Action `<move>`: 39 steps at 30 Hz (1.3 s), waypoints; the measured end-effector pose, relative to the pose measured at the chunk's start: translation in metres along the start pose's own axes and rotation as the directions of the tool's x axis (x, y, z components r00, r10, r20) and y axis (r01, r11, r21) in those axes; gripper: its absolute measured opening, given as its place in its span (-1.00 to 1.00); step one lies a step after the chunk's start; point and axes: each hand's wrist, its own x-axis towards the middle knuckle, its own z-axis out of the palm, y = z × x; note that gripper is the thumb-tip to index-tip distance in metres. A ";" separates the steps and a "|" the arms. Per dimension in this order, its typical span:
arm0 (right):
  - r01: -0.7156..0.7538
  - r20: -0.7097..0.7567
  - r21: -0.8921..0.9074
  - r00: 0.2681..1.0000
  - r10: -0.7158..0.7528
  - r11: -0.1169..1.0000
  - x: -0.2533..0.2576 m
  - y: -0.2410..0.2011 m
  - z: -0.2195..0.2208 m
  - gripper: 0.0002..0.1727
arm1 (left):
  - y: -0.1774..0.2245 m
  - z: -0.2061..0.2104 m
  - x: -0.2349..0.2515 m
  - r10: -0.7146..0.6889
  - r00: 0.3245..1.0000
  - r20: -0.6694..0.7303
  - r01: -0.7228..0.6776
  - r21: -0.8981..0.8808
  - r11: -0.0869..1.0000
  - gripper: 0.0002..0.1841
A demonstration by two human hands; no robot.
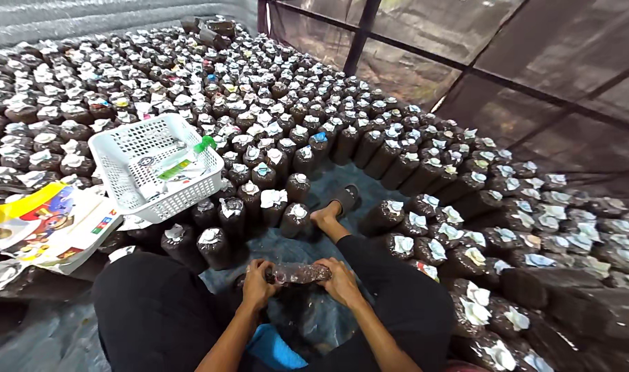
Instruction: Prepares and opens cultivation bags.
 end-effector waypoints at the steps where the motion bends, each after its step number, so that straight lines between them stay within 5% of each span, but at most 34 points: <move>1: -0.003 -0.003 -0.016 1.000 0.003 1.000 -0.001 -0.002 -0.002 -0.41 | -0.004 0.005 0.003 0.023 1.000 -0.010 -0.023 -0.017 1.000 -0.35; 12: -0.004 -0.063 -0.150 0.998 -0.005 0.989 -0.014 -0.022 -0.019 -0.43 | -0.015 0.018 0.010 0.135 0.990 -0.050 -0.141 -0.152 0.978 -0.54; 39: -0.009 -0.103 -0.192 0.995 -0.011 0.981 -0.016 -0.026 -0.018 -0.43 | -0.012 0.019 0.010 0.110 0.993 -0.034 -0.115 -0.166 0.979 -0.52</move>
